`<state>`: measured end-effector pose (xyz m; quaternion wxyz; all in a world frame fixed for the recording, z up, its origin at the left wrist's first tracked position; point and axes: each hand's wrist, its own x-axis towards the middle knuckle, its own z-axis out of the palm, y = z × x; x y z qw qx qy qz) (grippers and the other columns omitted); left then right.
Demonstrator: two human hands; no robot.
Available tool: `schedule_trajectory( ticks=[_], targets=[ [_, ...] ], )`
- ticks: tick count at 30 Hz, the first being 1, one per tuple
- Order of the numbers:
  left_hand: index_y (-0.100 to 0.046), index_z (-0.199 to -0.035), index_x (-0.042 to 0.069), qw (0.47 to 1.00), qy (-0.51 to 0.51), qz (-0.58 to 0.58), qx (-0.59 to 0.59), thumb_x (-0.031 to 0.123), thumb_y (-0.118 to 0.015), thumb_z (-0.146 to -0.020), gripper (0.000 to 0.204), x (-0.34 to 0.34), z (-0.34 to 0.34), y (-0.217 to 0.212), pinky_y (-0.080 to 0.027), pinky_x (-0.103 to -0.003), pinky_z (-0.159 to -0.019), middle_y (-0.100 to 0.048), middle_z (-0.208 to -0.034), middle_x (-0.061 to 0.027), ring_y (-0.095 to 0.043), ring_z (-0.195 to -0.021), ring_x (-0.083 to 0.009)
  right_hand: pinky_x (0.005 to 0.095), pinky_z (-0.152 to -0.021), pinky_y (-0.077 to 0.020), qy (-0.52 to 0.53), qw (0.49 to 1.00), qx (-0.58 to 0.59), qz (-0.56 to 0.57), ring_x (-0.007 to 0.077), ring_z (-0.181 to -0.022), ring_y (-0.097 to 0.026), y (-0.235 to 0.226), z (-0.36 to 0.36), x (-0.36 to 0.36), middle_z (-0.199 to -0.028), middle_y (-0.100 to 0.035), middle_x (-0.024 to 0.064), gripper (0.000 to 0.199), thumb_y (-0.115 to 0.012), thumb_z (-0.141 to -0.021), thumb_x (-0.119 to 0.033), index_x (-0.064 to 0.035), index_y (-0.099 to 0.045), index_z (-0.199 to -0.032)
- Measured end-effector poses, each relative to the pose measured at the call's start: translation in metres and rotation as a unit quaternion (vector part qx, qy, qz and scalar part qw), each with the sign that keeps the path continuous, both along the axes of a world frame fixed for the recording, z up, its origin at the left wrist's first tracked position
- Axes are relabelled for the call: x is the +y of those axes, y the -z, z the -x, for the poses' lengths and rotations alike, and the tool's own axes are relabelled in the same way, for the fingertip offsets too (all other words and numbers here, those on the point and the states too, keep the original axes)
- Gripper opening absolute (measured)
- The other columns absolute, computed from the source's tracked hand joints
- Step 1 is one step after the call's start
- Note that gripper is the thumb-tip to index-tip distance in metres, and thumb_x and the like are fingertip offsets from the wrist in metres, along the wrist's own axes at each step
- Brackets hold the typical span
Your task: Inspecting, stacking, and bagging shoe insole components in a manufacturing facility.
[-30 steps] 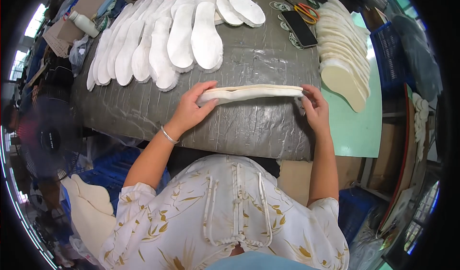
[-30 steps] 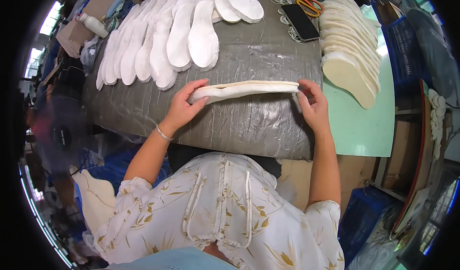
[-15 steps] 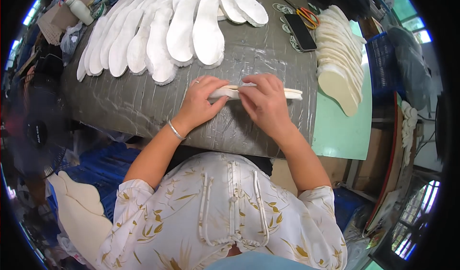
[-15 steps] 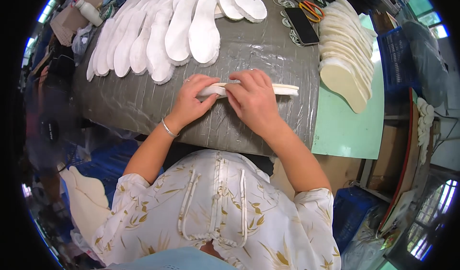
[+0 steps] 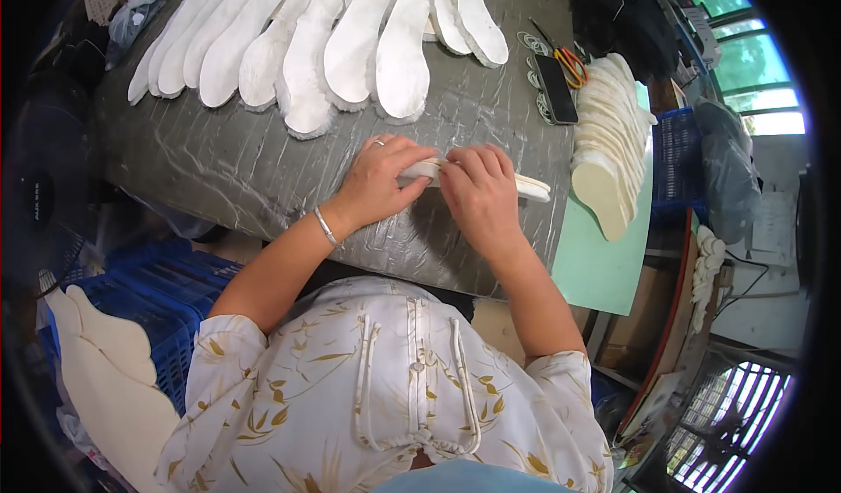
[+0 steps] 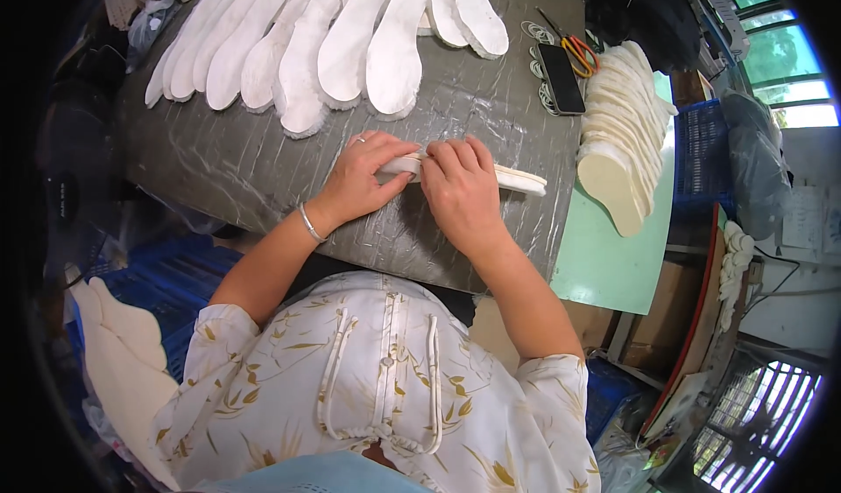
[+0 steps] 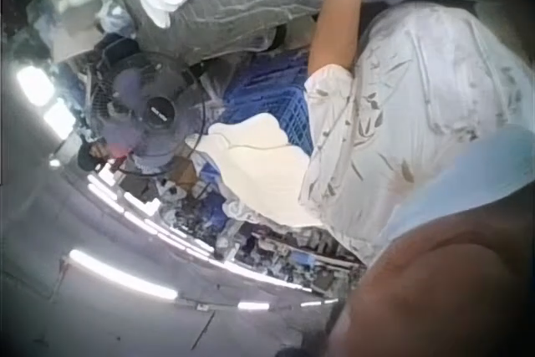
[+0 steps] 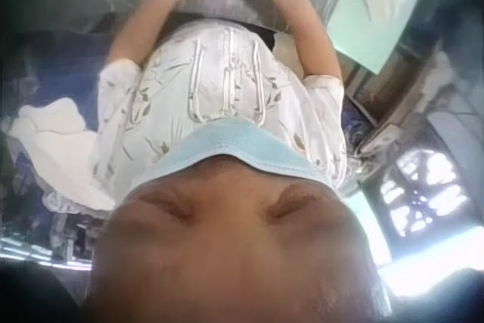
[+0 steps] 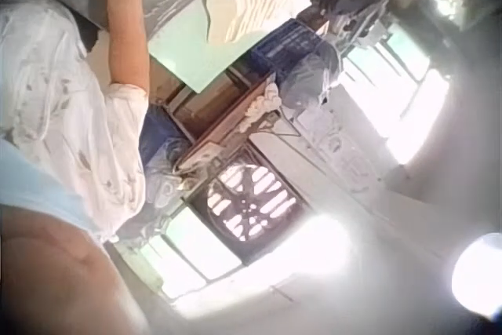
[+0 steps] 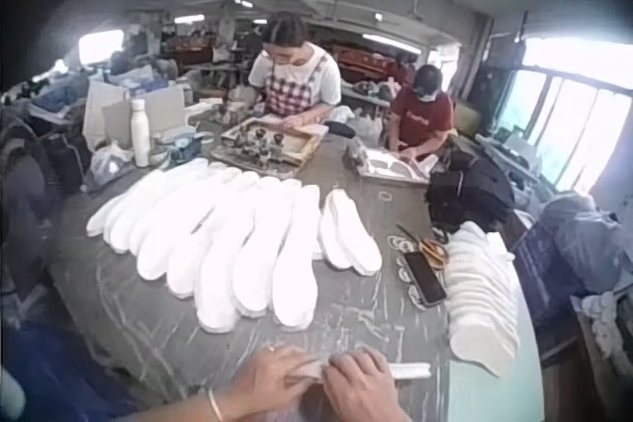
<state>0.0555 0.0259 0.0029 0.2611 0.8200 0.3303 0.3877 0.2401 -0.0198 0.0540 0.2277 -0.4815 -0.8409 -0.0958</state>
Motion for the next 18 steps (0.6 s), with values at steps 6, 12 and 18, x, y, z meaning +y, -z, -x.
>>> schedule_trajectory(
  ticks=[6,12,18],
  targets=[
    [-0.069,-0.113,0.012,1.0,0.003,-0.021,0.019,0.007,-0.069,-0.074,0.039,-0.001,0.0,0.003,-0.041,-0.041,-0.095,-0.064,-0.097,-0.0063,-0.06,-0.097,-0.0248,0.0412,-0.089,-0.0463,-0.014,1.0,-0.007,0.004,0.0261,-0.094,-0.058,0.004,0.001,0.002,-0.099,-0.059,0.0102,0.016,-0.067,-0.075,-0.006,-0.0013,-0.06,-0.089],
    [-0.07,-0.109,0.011,0.999,0.012,-0.024,0.028,0.01,-0.069,-0.077,0.032,-0.002,-0.004,-0.002,-0.04,-0.042,-0.095,-0.064,-0.098,-0.0054,-0.06,-0.099,-0.0247,0.0374,-0.07,-0.0498,0.011,0.999,0.045,-0.007,0.0261,-0.078,-0.062,0.012,0.0,0.0,-0.089,-0.061,0.0111,0.013,-0.066,-0.08,-0.004,-0.0027,-0.057,-0.089],
    [-0.069,-0.109,0.009,0.997,0.008,-0.04,0.064,0.014,-0.07,-0.079,0.03,0.0,-0.005,-0.014,-0.039,-0.042,-0.095,-0.065,-0.103,-0.0084,-0.059,-0.101,-0.0288,0.0398,-0.078,-0.0509,0.078,0.976,0.2,0.041,0.0319,-0.09,-0.063,-0.008,-0.028,-0.018,-0.101,-0.065,0.0158,0.041,-0.068,-0.081,-0.002,-0.004,-0.059,-0.121]
  ],
)
